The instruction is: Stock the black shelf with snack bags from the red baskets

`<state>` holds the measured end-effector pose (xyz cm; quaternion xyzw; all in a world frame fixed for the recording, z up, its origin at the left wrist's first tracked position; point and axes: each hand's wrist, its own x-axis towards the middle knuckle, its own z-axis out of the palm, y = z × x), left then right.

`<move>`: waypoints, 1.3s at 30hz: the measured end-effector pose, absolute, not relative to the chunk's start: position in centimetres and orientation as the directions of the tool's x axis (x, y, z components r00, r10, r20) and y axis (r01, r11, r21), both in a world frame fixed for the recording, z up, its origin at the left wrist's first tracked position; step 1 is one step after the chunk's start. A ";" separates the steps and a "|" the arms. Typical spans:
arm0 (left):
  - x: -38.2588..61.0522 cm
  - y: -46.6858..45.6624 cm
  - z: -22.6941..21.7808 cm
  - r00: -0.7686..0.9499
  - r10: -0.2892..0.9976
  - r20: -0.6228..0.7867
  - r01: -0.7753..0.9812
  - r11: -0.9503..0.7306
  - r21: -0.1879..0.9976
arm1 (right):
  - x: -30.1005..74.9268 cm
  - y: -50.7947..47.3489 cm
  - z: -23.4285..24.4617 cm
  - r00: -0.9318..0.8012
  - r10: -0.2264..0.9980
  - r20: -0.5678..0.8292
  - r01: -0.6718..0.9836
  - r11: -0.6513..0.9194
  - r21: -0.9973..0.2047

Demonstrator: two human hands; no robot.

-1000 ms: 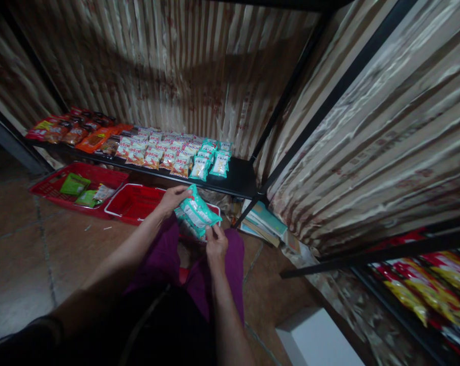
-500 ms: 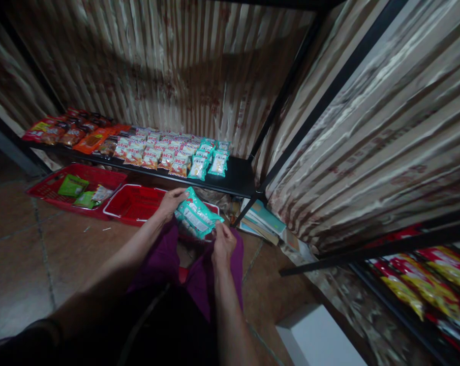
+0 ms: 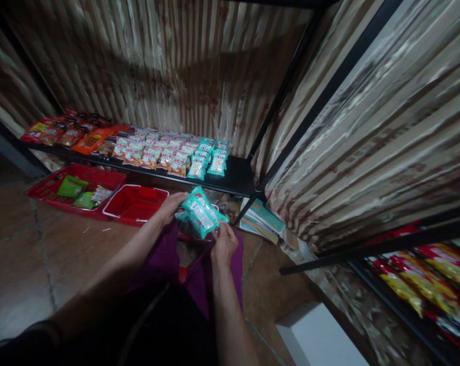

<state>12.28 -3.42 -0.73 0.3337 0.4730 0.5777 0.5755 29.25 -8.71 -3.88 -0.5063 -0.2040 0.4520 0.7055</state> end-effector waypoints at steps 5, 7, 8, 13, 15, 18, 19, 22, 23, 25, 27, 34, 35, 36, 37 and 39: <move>13.1 -5.1 -0.7 0.037 0.981 -0.192 -0.562 0.179 0.807 | 29.2 -8.5 -4.5 0.481 0.858 -0.183 -0.479 0.082 -0.874; 13.7 -5.5 -0.8 0.073 0.974 -0.213 -0.606 0.213 0.767 | 29.1 -8.3 -5.0 0.492 0.853 -0.177 -0.473 0.091 -0.877; 14.0 -5.5 -1.0 0.077 0.970 -0.232 -0.617 0.229 0.753 | 29.2 -8.3 -5.2 0.492 0.855 -0.167 -0.457 0.090 -0.885; 14.6 -5.2 -1.2 -0.058 0.952 -0.301 -0.552 0.220 0.805 | 29.8 -8.1 -6.3 0.509 0.860 -0.027 -0.162 0.065 -0.985; 14.7 -5.2 -0.9 -0.109 0.954 -0.280 -0.501 0.191 0.844 | 30.2 -8.2 -6.2 0.524 0.825 0.211 0.199 0.123 -0.972; 14.8 -5.3 -0.5 -0.156 0.956 -0.247 -0.429 0.160 0.889 | 30.3 -8.5 -5.4 0.286 0.779 0.558 0.648 0.272 -0.711; 14.9 -5.3 -0.5 -0.168 0.958 -0.234 -0.411 0.148 0.899 | 30.3 -8.6 -5.2 0.191 0.770 0.609 0.704 0.325 -0.631; 15.2 -5.5 -0.4 -0.177 0.968 -0.176 -0.369 0.101 0.924 | 29.9 -8.9 -5.0 0.014 0.759 0.651 0.727 0.439 -0.528; 15.4 -5.5 -0.4 -0.171 0.973 -0.154 -0.357 0.084 0.930 | 29.7 -9.0 -5.1 -0.009 0.763 0.647 0.722 0.452 -0.523; 15.6 -5.6 -0.3 -0.160 0.979 -0.127 -0.336 0.067 0.940 | 29.3 -9.1 -5.2 -0.036 0.785 0.619 0.720 0.449 -0.528; 15.7 -5.7 -0.2 -0.163 0.979 -0.125 -0.319 0.068 0.945 | 29.0 -9.3 -5.3 -0.048 0.814 0.580 0.728 0.426 -0.537; 16.0 -6.2 0.5 -0.146 0.983 -0.111 -0.306 0.062 0.950 | 28.3 -9.3 -5.2 0.030 0.894 0.448 0.662 0.318 -0.679; 16.0 -6.2 0.6 -0.126 0.987 -0.100 -0.305 0.058 0.951 | 28.3 -9.2 -5.3 0.052 0.904 0.424 0.623 0.303 -0.721; 16.1 -6.3 0.7 -0.101 0.991 -0.092 -0.308 0.056 0.950 | 28.3 -9.1 -5.3 0.085 0.916 0.393 0.573 0.277 -0.771; 16.1 -6.3 0.7 -0.076 0.993 -0.085 -0.315 0.057 0.947 | 28.3 -9.0 -5.4 0.127 0.927 0.353 0.511 0.243 -0.824; 16.2 -6.2 0.7 -0.049 0.996 -0.074 -0.338 0.053 0.940 | 28.5 -8.7 -5.6 0.218 0.943 0.253 0.336 0.170 -0.926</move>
